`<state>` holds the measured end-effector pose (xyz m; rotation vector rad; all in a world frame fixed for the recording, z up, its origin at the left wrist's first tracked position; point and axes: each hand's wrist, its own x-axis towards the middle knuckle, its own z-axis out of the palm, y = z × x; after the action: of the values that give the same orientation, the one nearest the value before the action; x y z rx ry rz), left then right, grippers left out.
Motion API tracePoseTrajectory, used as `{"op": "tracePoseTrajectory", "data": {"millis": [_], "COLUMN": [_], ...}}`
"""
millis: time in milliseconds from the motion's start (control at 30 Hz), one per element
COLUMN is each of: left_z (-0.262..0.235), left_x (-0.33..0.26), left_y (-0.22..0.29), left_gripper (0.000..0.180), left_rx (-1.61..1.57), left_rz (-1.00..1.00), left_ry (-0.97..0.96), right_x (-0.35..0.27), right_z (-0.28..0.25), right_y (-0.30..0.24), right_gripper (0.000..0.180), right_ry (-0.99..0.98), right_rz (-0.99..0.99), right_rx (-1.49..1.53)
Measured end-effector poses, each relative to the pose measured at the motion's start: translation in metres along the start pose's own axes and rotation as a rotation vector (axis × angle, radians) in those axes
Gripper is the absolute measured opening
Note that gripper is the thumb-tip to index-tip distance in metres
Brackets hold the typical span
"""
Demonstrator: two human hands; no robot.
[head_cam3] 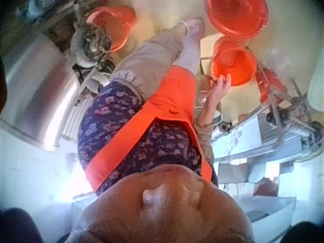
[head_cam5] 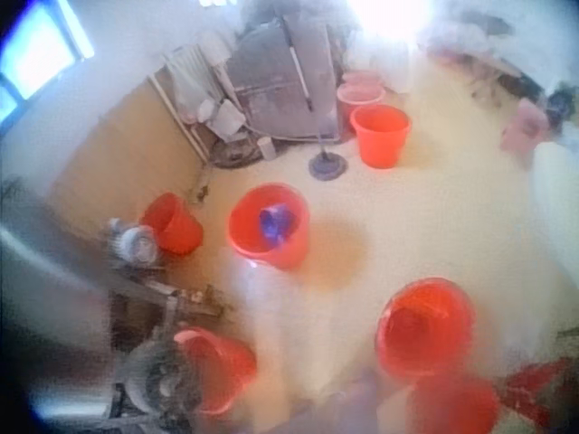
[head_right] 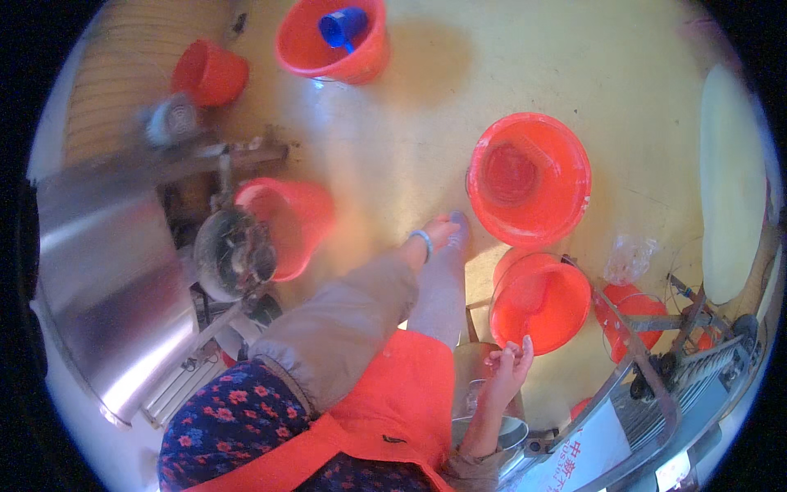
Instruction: The person walks through a food processing room, picks up a red bucket containing a white liquid, and pours it into a large metal pot. They then use a scraper to clean the bucket and wipe a large rotating pan with a cloth. Finally, they pick up a small piece of dough from a bucket and roll it between their hands.
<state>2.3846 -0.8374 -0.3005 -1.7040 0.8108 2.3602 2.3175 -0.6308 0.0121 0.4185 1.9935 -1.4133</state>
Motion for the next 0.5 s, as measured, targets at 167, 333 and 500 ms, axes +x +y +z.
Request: {"op": "tracePoseTrajectory", "data": {"millis": [167, 333, 500], "left_z": [0.082, 0.087, 0.062], "left_x": [0.045, 0.020, -0.032], "left_y": [0.021, 0.084, 0.123], "left_gripper": [0.040, 0.059, 0.055], "left_rx": [-0.391, -0.239, -0.137], "left_rz": [0.044, -0.036, -0.063], "left_ry": [0.091, 0.098, 0.293], "right_x": [0.041, 0.071, 0.081], "right_z": [0.000, 0.005, 0.042], "right_y": [-0.014, -0.043, -0.091], "right_gripper": [0.050, 0.047, 0.047], "right_ry": [-0.015, -0.054, -0.215], "right_rz": [0.055, 0.061, -0.001], "right_rx": [-0.030, -0.200, -0.270]}}
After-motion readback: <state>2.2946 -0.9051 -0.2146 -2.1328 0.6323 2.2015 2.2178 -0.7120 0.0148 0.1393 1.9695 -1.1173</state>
